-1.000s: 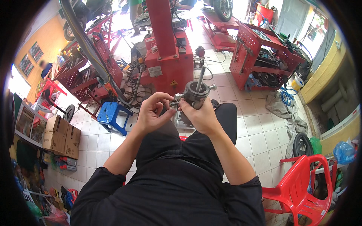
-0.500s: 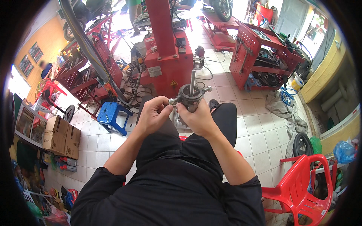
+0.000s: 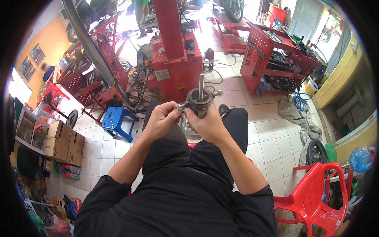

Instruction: The person sits on a red chair in a workshop and assembles a mechanical component, likely a clutch assembly. They insert a metal rod into a cylindrical housing, attach a gear, and tighten a bolt using a wrench. The person also handles small metal parts and places them into a tray on the floor.

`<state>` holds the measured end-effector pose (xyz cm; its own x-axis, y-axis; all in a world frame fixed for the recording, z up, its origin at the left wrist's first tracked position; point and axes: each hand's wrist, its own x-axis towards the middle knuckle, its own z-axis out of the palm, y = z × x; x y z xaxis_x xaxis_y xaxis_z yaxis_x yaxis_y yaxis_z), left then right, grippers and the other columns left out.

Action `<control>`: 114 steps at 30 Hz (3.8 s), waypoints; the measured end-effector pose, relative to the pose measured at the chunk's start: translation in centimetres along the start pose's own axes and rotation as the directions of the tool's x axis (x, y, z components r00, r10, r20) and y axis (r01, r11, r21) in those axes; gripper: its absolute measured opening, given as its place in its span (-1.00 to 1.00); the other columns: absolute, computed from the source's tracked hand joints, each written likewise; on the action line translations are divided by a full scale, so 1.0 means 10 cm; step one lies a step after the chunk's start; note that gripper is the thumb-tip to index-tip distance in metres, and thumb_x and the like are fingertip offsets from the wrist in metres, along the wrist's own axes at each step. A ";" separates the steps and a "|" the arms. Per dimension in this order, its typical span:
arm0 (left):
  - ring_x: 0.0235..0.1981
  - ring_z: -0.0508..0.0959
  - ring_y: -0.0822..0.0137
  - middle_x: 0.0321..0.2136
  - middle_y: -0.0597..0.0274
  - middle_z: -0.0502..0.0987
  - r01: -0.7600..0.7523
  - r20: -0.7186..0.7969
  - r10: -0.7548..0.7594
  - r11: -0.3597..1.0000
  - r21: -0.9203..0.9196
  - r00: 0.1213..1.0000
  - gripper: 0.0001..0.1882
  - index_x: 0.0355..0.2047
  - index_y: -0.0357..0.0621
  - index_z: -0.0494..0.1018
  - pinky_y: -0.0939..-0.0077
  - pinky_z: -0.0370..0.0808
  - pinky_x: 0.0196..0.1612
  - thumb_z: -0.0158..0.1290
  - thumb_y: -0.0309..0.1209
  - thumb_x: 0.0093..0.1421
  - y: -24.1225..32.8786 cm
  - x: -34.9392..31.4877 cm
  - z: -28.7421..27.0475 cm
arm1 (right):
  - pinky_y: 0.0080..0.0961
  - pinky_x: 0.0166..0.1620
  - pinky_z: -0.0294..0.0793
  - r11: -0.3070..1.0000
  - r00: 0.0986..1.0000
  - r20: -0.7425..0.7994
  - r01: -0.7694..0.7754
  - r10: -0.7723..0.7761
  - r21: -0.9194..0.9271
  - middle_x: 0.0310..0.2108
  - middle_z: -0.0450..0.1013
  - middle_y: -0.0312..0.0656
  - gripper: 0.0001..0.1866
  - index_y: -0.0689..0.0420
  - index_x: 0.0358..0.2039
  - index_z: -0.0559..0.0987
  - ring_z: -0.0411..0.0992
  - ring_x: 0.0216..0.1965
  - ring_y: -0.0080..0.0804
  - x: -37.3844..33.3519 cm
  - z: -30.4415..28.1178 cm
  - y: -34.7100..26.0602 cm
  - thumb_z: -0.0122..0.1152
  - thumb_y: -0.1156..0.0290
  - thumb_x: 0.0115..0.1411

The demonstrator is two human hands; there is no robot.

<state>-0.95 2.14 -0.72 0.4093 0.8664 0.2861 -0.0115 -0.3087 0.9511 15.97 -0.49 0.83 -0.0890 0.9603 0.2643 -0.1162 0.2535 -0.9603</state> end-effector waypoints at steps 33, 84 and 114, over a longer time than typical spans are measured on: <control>-0.09 0.44 0.01 -0.29 0.07 0.41 0.126 -0.093 -0.518 0.373 -0.919 0.850 -0.64 -0.42 -0.09 0.23 0.14 0.39 -0.02 -0.45 -0.17 0.36 -0.36 0.13 0.11 | -0.54 -0.40 0.47 0.952 0.952 -0.010 -0.306 0.306 -0.003 -0.42 0.48 -0.21 -0.72 0.28 -0.22 0.46 0.47 -0.46 -0.52 0.16 -0.10 0.49 0.16 0.40 0.07; -0.62 0.20 0.53 -0.66 0.47 0.13 0.623 0.127 -0.843 0.276 -0.732 0.523 -0.70 -0.60 0.05 0.19 0.56 0.25 -0.48 -0.06 -0.18 0.21 -2.71 1.79 -0.42 | -0.59 -0.41 0.42 0.621 0.618 0.071 -0.782 0.783 -0.045 -0.45 0.44 -0.25 -0.70 0.25 -0.30 0.46 0.44 -0.54 -0.53 1.68 -1.43 2.29 0.19 0.36 -0.03; -0.35 0.43 0.56 -0.42 0.39 0.45 0.914 0.269 -0.902 0.244 -0.324 0.336 -0.80 -0.32 -0.17 0.42 0.61 0.36 -0.27 0.16 -0.44 0.05 -3.02 1.76 -0.15 | -0.38 -0.36 0.58 0.268 -0.609 0.287 -0.125 0.739 -0.955 -0.15 0.47 -0.10 -0.61 0.09 0.01 0.42 0.51 -0.23 -0.34 2.11 -1.42 4.55 0.01 0.39 0.13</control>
<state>5.21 27.32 -24.25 0.3936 0.4643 -0.7934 0.0758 0.8438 0.5313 22.86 32.98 -38.53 -0.3159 -0.4308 -0.8454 0.9250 0.0586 -0.3755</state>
